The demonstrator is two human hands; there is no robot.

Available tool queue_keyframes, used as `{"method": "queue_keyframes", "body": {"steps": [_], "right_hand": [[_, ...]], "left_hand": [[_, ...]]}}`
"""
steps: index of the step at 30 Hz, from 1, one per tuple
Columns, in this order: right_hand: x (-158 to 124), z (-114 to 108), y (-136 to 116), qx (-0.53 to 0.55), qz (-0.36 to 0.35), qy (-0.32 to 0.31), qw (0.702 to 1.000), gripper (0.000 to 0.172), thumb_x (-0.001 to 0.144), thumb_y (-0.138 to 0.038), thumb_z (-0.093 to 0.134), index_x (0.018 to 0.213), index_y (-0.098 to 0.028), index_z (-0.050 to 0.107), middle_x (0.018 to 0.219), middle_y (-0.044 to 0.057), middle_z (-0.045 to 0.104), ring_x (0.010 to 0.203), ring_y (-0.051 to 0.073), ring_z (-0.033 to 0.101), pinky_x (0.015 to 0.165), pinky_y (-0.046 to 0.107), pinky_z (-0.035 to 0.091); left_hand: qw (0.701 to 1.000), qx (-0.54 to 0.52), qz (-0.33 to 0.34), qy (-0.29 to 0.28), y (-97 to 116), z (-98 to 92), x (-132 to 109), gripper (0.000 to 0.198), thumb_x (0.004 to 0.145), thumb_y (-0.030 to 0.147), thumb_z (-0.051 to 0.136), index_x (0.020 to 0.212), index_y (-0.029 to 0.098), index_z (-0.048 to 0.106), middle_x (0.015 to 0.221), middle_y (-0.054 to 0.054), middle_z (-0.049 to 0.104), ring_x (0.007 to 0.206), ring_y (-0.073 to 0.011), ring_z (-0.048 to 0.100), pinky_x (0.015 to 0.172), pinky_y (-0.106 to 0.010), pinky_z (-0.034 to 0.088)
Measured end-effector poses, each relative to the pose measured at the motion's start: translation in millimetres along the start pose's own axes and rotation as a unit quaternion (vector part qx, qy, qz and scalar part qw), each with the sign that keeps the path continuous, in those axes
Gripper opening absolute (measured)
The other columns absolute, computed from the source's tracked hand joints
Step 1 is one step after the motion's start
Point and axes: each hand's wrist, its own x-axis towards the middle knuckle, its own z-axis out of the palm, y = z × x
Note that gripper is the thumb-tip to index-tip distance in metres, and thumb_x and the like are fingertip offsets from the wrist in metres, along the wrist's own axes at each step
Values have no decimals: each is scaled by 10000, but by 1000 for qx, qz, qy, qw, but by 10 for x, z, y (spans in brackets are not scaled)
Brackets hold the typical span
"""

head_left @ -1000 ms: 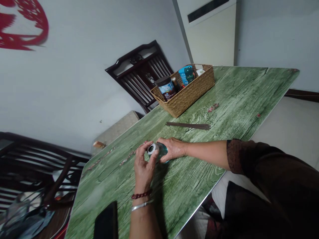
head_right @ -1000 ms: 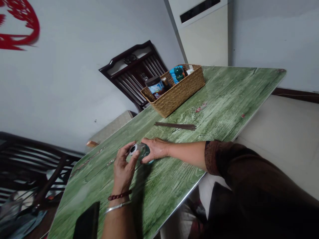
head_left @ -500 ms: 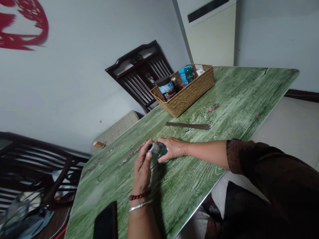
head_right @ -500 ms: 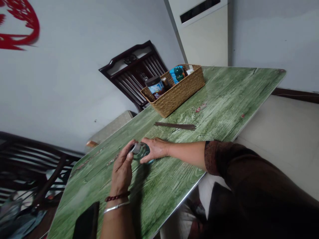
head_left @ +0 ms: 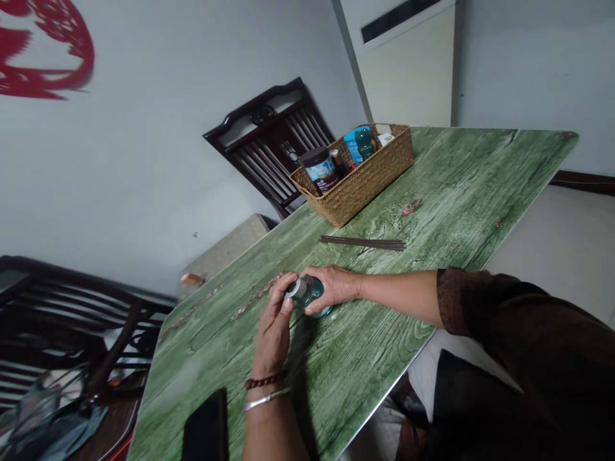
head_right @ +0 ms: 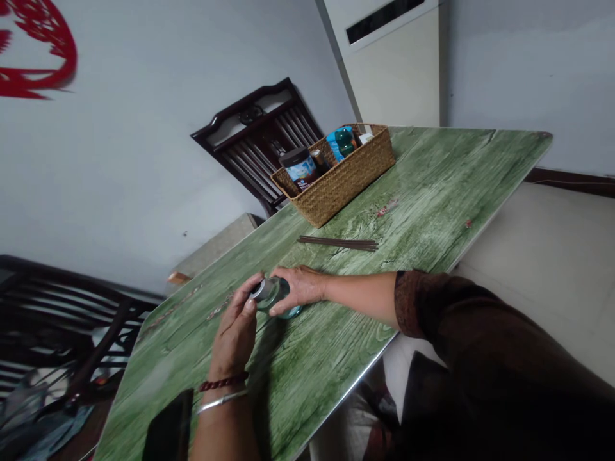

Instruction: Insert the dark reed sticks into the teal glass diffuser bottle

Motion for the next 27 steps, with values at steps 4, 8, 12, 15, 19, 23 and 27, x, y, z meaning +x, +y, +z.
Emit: {"method": "queue_keyframes", "body": {"steps": [4, 8, 12, 15, 19, 23, 27], "right_hand": [[2, 22, -3, 8, 3, 10, 1000, 644, 644, -370, 949, 1182, -246, 618, 983, -21, 716, 960, 227, 711, 788, 273, 465], [5, 26, 5, 9, 6, 13, 1000, 659, 624, -404, 961, 1164, -240, 622, 948, -19, 716, 923, 232, 709, 764, 276, 460], [16, 46, 26, 8, 3, 20, 1000, 678, 611, -391, 966, 1168, -237, 612, 949, -13, 718, 923, 234, 708, 765, 277, 454], [20, 64, 39, 10, -6, 19, 1000, 655, 620, -355, 950, 1165, -239, 606, 953, -18, 715, 917, 225, 706, 764, 273, 452], [20, 62, 35, 7, -2, 22, 1000, 648, 631, -377, 944, 1162, -241, 600, 961, -14, 715, 923, 232, 707, 761, 278, 453], [17, 43, 15, 1, -2, 10, 1000, 677, 631, -325, 953, 1190, -235, 582, 1002, 0, 723, 950, 240, 715, 768, 279, 450], [10, 35, -3, -10, -5, 6, 1000, 660, 657, -341, 940, 1194, -231, 572, 1024, 9, 724, 966, 248, 718, 781, 286, 456]], "left_hand": [[997, 67, 5, 26, -29, 23, 21, 472, 853, 657, 737, 1109, 263, 780, 1238, -95, 719, 1298, -334, 599, 1180, -521, 418], [999, -35, -36, 3, -27, 18, -2, 460, 865, 551, 776, 1221, 266, 720, 1331, -98, 702, 1312, -315, 617, 1179, -497, 431], [995, -86, -38, -26, -5, 10, -20, 670, 923, 622, 672, 1490, 288, 550, 1534, -130, 584, 1457, -333, 519, 1204, -515, 404], [999, 34, -16, 34, 12, 23, -8, 779, 797, 652, 799, 1436, 267, 575, 1411, -128, 630, 1365, -355, 573, 1186, -560, 411], [999, -8, -38, -32, 27, 21, -4, 705, 870, 589, 756, 1473, 290, 545, 1454, -123, 621, 1404, -337, 562, 1211, -531, 399], [1000, -6, -14, -6, 10, 26, 8, 898, 787, 709, 766, 1520, 274, 484, 1456, -145, 597, 1416, -374, 542, 1188, -576, 415], [995, 92, -15, 39, 22, 30, 6, 808, 771, 618, 830, 1437, 268, 535, 1279, -112, 673, 1277, -350, 629, 1160, -592, 432]]}}
